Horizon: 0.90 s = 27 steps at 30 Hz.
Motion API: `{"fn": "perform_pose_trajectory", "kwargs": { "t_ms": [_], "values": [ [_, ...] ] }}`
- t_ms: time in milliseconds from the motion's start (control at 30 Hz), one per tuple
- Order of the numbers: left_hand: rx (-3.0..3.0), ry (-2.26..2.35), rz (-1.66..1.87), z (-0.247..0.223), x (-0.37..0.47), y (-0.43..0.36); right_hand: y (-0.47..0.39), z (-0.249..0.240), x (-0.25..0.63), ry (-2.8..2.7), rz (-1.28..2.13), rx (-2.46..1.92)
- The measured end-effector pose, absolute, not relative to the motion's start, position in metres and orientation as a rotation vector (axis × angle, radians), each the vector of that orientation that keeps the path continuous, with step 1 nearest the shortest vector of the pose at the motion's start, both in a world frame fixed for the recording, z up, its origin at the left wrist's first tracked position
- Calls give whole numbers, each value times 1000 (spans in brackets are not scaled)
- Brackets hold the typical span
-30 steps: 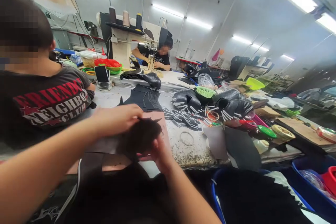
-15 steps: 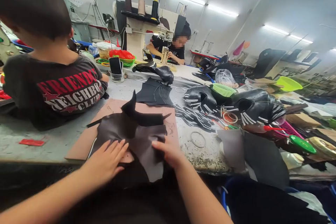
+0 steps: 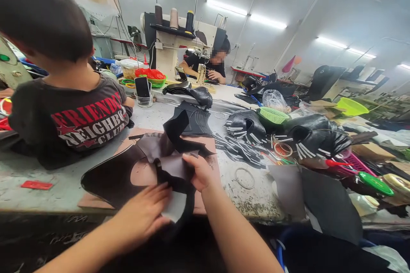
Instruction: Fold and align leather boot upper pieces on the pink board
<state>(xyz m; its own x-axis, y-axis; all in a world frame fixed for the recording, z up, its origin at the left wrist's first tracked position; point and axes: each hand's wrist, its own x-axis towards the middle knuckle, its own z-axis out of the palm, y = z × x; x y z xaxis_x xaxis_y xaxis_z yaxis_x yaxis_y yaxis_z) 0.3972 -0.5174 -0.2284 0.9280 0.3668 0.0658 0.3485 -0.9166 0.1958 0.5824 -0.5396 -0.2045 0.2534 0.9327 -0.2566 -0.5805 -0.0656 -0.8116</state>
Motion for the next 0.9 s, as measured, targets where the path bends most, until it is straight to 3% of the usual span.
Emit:
{"fn": "perform_pose_trajectory", "kwargs": {
  "t_ms": [200,533,700,900],
  "values": [
    [2366,736,192,-253,423,-508,-531,-183,565,-736,1288,-967],
    [1590,974,501,-233,416,-504,-568,-223,602,-1088,1216,-1568],
    [1593,1183,529,-249,425,-499,-573,-225,616,-1298,1177,-1752],
    [1884,1122,443,-248,421,-499,-577,-232,620,-1414,1072,-1947]
  ]
}}
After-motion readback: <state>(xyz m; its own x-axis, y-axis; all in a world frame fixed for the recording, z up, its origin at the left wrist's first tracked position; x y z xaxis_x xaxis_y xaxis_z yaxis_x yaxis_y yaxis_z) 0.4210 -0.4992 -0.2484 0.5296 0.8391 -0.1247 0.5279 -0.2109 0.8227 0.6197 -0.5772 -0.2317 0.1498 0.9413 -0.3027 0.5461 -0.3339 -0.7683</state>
